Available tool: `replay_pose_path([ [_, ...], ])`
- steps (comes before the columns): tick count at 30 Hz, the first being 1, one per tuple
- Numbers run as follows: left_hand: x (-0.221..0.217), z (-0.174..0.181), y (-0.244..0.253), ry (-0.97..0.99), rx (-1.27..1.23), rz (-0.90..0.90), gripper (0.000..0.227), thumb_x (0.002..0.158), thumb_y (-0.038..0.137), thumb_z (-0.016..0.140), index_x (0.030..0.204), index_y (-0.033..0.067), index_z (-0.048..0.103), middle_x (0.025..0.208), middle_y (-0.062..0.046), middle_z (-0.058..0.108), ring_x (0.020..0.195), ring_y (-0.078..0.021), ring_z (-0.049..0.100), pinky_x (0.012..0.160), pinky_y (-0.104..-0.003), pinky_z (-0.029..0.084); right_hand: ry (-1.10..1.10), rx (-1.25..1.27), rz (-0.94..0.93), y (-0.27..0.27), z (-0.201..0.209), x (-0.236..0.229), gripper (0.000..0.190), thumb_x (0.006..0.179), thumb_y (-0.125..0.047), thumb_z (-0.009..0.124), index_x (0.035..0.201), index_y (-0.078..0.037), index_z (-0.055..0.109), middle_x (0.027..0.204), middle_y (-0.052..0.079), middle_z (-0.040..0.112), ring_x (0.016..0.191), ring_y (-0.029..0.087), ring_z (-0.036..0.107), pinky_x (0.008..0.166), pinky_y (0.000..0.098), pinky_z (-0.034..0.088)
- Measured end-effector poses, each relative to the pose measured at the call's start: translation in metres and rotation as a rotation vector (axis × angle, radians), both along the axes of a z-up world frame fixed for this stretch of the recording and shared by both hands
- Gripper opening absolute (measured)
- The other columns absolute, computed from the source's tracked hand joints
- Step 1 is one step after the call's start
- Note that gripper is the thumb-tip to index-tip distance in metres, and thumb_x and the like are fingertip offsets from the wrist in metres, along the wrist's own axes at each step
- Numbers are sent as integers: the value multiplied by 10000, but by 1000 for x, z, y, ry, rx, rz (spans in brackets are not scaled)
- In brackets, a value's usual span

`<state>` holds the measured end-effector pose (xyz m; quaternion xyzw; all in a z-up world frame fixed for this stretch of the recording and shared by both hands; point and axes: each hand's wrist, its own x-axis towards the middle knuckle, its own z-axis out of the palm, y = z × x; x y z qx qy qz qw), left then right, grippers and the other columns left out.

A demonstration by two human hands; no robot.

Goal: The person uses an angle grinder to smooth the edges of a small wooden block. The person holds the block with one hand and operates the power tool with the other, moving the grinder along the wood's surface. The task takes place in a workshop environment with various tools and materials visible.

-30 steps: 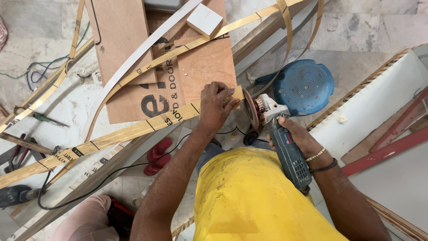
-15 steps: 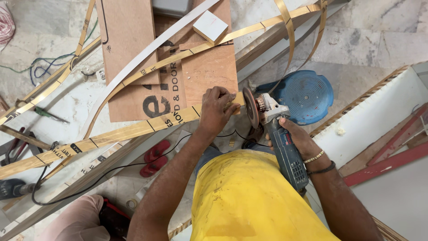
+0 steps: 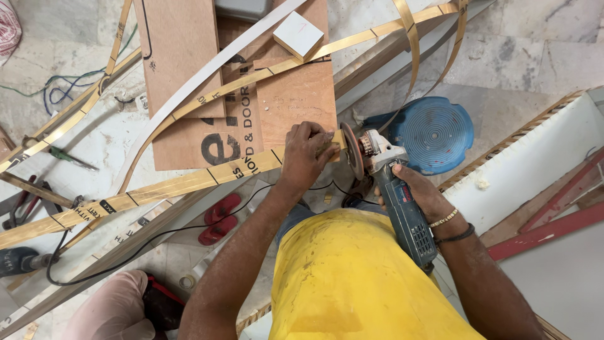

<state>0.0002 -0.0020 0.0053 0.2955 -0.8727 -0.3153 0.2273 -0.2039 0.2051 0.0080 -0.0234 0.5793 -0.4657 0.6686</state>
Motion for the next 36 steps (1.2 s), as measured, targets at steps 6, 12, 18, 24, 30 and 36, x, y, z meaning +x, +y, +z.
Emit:
replay_pose_path([
  [6,-1,1,0,-17,7,8,313,817,225,854,1073,68,765,1074,-55,598,1034,-259,559,919,-437,442,0,9,17,1,-4,-3,589,920,-525,625,1158,14,619,893,167,724,731,236,738,628,360,638],
  [12,-1,0,1,8,4,17,292,820,196,850,1075,78,769,1101,-55,612,1036,-273,558,904,-431,464,13,37,45,1,-5,-4,643,907,-562,623,1191,15,619,915,164,727,741,228,740,640,356,643],
  [18,-2,2,1,-4,-2,19,303,823,203,858,1080,73,764,1086,-55,613,1016,-276,560,896,-430,466,26,12,94,0,-4,-3,682,895,-608,599,1187,8,630,902,151,728,727,199,731,628,336,637],
  [24,-3,6,1,8,-13,17,318,819,196,863,1092,67,764,1078,-66,616,1002,-279,569,886,-426,472,17,-15,101,3,-2,-1,739,855,-648,625,1147,30,639,885,156,726,722,202,735,615,332,634],
  [30,-4,9,1,-3,-17,8,308,819,182,868,1081,56,765,1063,-74,614,982,-274,568,870,-423,468,10,-16,49,8,0,3,725,842,-629,658,1145,30,640,869,158,718,706,215,735,604,342,635],
  [36,-4,13,2,0,-7,7,314,817,184,873,1076,41,769,1053,-71,618,969,-269,565,862,-420,468,-29,-5,4,11,0,5,699,844,-591,681,1130,46,637,866,170,718,707,223,742,629,354,650],
])
